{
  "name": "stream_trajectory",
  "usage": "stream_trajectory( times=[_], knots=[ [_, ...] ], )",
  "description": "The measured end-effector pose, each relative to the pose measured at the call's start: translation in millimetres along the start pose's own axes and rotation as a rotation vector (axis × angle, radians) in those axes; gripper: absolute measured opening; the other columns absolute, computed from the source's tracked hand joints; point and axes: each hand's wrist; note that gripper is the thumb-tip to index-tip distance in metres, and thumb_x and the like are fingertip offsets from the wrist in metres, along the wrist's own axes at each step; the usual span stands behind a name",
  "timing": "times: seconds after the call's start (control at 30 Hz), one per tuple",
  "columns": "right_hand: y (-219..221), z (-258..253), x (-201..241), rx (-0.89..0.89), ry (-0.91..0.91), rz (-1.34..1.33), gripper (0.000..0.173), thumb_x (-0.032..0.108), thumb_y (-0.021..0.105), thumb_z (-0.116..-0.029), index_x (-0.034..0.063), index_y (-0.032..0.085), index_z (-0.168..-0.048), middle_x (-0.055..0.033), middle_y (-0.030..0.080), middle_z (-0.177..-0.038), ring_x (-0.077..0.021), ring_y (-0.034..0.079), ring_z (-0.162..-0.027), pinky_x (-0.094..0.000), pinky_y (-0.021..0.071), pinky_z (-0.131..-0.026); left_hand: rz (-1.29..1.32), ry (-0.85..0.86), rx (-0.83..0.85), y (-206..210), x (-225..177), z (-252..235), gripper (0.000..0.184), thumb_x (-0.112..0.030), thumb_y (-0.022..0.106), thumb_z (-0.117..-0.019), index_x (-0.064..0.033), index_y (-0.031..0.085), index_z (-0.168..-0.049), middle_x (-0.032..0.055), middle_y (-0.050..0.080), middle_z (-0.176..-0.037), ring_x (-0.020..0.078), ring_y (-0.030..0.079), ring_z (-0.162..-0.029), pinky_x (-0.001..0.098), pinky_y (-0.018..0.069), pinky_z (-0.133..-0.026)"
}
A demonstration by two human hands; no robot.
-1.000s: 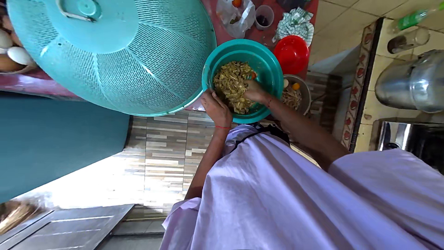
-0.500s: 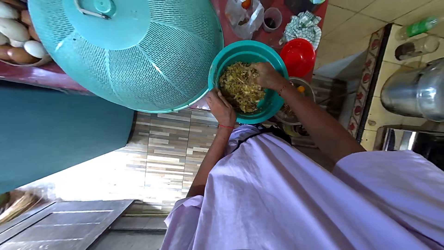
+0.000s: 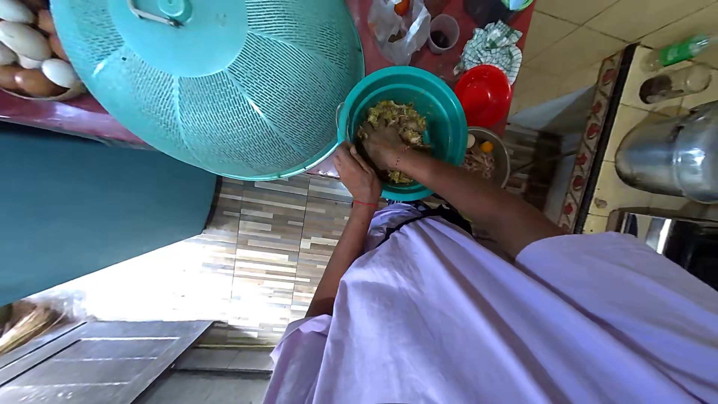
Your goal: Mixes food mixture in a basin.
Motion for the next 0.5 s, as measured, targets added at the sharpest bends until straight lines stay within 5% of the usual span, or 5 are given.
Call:
stream_trajectory(
  times=[0.17,0.27,0.37,0.5],
  knots=[
    [11,18,-2,-0.021,-0.077,0.065,0.038,0.012,0.075,-0.0875,-0.0027,0.068,-0.122,-0.0322,0.050,-0.141,-0.0545,0.051,-0.125,-0.0659,0.0524,-0.090,0.003,-0.003,0.012,-2,1,-1,0.035,-0.014,0.034,-0.1104,0.0100,0.056,-0.124,0.0286,0.063,-0.113,0.0408,0.063,-0.110,0.0473,0.0497,-0.098],
    [7,36,-19,-0.021,-0.121,0.071,0.028,0.016,0.072,-0.0914,-0.0011,0.071,-0.113,-0.0273,0.067,-0.118,-0.0482,0.064,-0.110,-0.0632,0.0522,-0.089,0.015,0.013,0.000,1,3,0,0.034,-0.013,0.035,-0.1101,0.0098,0.056,-0.123,0.0284,0.063,-0.110,0.0413,0.062,-0.108,0.0476,0.0495,-0.096],
    [-4,48,-37,-0.040,-0.033,0.055,0.028,0.023,0.069,-0.0927,-0.0004,0.071,-0.109,-0.0234,0.071,-0.105,-0.0439,0.068,-0.101,-0.0628,0.0515,-0.084,0.015,0.017,0.008,1,3,0,0.034,-0.013,0.035,-0.1101,0.0092,0.057,-0.122,0.0278,0.063,-0.110,0.0407,0.062,-0.107,0.0474,0.0494,-0.096],
    [-19,55,-64,-0.090,0.104,-0.037,0.051,0.047,0.065,-0.0967,-0.0008,0.072,-0.112,-0.0247,0.069,-0.117,-0.0458,0.063,-0.117,-0.0659,0.0491,-0.090,0.025,0.033,-0.001,2,3,1,0.034,-0.012,0.034,-0.1099,0.0099,0.057,-0.121,0.0282,0.063,-0.111,0.0408,0.061,-0.109,0.0467,0.0486,-0.098]
  ],
)
Point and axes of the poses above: each hand's wrist, its own z-axis away from the middle knuckle, its own y-axis out of the palm, x = y × z
